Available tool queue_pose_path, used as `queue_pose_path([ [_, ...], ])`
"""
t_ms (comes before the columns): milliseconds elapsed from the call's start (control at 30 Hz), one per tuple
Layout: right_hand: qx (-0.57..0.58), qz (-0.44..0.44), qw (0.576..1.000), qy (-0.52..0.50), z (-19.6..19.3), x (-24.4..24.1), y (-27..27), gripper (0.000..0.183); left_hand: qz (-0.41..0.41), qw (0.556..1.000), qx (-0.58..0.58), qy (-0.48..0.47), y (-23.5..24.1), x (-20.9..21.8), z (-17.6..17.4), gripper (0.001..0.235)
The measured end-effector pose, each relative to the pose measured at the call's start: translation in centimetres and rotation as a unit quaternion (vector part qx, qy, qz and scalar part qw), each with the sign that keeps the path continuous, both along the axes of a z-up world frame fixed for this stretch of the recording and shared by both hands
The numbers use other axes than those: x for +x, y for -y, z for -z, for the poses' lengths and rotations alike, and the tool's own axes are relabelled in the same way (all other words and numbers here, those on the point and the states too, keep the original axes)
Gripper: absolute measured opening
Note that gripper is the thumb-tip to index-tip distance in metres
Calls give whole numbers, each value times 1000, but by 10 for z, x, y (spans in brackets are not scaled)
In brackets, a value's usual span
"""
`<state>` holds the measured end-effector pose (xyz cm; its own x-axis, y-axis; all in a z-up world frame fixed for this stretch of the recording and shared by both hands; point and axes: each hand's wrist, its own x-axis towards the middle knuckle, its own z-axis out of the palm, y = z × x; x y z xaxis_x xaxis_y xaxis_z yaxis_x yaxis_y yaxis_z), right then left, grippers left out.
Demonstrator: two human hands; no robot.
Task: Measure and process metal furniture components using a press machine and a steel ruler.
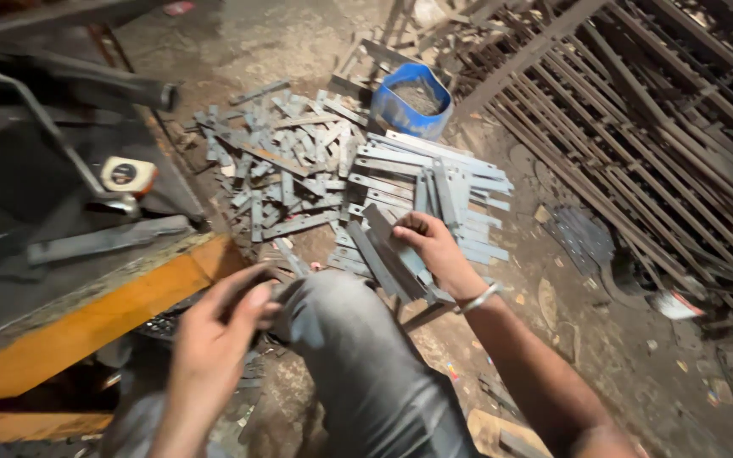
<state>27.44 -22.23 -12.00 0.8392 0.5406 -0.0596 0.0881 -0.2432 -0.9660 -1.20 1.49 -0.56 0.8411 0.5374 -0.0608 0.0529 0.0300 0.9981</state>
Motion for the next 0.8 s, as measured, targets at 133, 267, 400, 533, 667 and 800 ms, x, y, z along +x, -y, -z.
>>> queue_pose_path([
  [133, 140, -149, 969, -136, -86, -46, -50, 19, 17, 1000, 1, 13, 0, 33, 5, 40],
  [267, 158, -253, 948, -108, -127, -77, -94, 21, 31, 998, 23, 55, -3, 40, -8, 33],
  [400, 154, -311, 934, -90, -158, -104, -131, 25, -57, 985, -107, 125, -19, 37, -11, 31],
  [533, -9, -250, 942, 225, -183, -141, -154, 36, -140, 977, -83, 139, -38, 25, -14, 35],
  [667, 6, -155, 831, 535, -175, -144, -178, 44, -196, 959, -164, 124, -65, 19, -19, 35],
  [800, -15, -119, 839, 531, -169, -139, -205, 37, -196, 938, -146, 244, -90, 23, -18, 33],
])
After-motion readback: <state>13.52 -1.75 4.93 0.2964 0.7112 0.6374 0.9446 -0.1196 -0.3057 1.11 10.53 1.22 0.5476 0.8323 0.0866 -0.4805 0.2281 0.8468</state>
